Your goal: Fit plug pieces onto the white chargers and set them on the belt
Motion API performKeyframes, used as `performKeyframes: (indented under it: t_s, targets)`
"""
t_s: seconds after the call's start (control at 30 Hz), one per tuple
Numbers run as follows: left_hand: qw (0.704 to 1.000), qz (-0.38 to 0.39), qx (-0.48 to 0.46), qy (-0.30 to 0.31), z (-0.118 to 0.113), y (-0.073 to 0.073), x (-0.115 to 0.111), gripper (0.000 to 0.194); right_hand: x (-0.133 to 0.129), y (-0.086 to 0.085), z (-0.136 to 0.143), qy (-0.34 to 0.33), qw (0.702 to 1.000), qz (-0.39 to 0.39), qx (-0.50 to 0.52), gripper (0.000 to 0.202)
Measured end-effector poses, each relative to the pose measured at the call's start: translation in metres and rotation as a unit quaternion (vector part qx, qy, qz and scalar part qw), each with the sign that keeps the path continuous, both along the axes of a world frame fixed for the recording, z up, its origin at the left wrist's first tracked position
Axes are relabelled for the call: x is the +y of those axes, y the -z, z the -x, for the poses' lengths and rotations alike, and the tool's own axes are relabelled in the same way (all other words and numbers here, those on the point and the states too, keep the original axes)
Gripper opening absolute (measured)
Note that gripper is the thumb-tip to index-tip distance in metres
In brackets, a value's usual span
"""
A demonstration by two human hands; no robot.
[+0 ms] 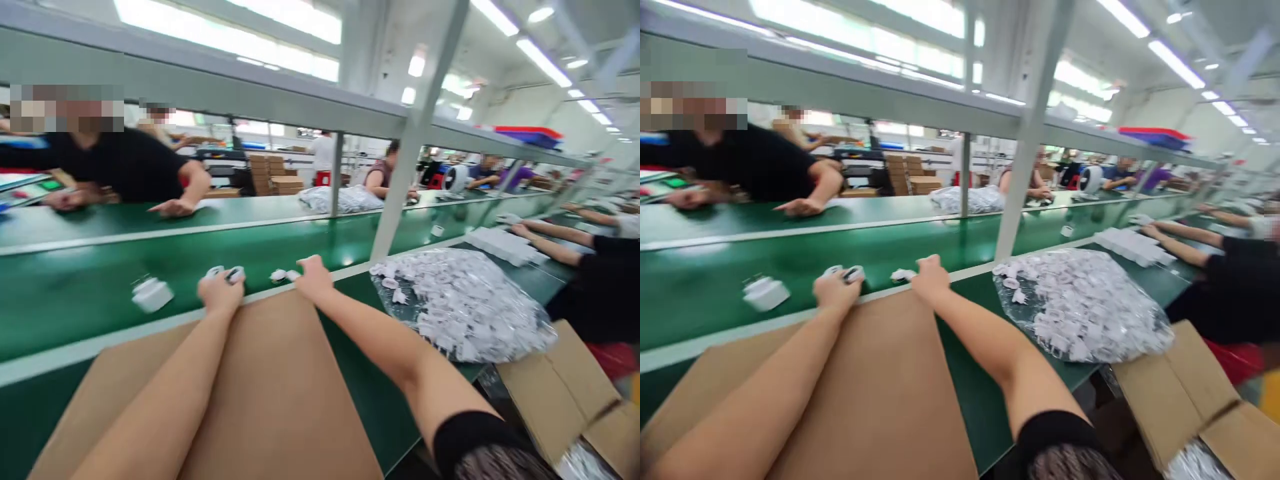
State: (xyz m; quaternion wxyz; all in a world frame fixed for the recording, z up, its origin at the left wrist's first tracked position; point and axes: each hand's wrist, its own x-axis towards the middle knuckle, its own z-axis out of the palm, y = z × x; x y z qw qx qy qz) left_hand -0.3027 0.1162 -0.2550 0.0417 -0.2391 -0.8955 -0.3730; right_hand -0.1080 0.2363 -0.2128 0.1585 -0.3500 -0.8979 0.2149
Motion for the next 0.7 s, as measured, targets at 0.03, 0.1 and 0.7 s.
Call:
performKeyframes:
  t_s: [0.03, 0.1, 0.7]
  targets:
    - [1.0, 0.003, 0.006, -0.005, 0.006, 0.007, -0.001, 0.048, 0.002, 0.001, 0.019, -0.011, 1.0, 0.014, -0.02, 0.051]
    - [1.0, -0.014, 0.018, -0.006, 0.015, 0.02, -0.003, 0.057, 0.007, 0.008, 0.053, -0.007, 0.998, 0.038, -0.05, 0.072]
    - [0.988, -0.131, -0.077, -0.015, -0.005, -0.003, -0.017, 0.074, 0.06, -0.062, -0.197, 0.151, 0.987, -0.01, 0.044, 0.026]
